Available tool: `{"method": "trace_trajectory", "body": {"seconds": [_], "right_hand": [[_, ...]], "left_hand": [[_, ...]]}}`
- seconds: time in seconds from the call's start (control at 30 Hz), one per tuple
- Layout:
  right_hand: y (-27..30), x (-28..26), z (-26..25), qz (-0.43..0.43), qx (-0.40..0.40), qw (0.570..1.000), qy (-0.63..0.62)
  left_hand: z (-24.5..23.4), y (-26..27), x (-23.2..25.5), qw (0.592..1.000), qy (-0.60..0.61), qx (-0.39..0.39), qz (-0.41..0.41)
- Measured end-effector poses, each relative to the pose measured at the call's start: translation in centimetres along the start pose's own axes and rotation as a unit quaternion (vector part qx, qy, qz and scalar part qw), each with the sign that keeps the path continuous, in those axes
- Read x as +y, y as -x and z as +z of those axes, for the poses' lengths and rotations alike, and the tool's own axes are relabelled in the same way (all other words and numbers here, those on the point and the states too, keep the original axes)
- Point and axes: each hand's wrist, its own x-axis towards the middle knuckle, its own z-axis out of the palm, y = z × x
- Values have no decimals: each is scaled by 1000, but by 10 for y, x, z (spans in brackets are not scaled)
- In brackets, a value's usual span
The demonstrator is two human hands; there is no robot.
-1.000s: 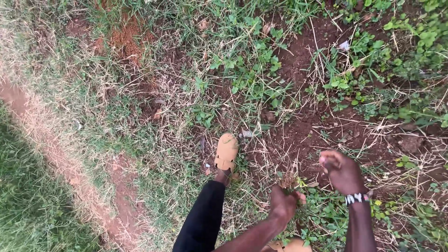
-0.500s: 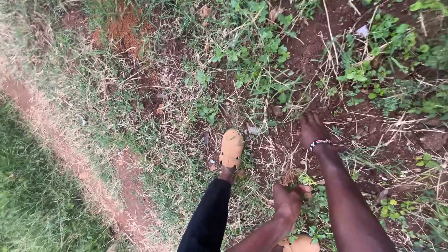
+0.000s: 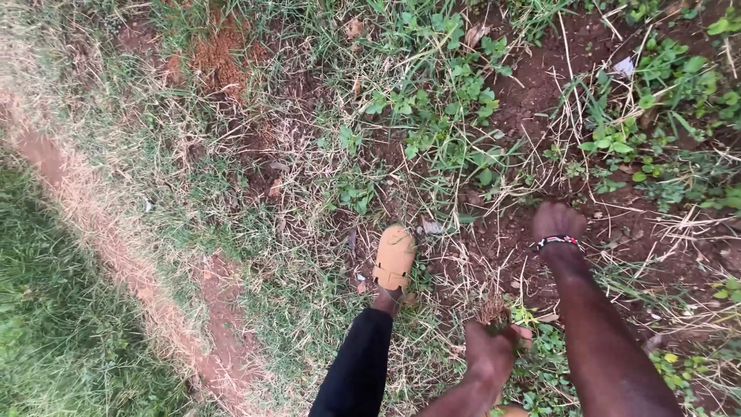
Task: Pulling weeds and clearing small plants from a soil patch by hand.
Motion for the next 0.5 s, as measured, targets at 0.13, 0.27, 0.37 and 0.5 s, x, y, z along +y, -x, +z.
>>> {"method": "trace_trajectory", "body": {"seconds": [0.13,0.27,0.37,0.5], "right_hand": [[-27,9,30,-23,18,999,28],[-13,7,5,-5,-5,1000,-7],[-18,17,18,14,-30,999,-43],[-17,23,34,-19,-20,998,-63]], "left_hand": [[-1,0,-1,1000,-4,-19,9],[-5,4,8,999,-14,-20,30],[-8,4,4,999,37,-3,-19],[-11,-14,-11,999,21,-30,26]]}}
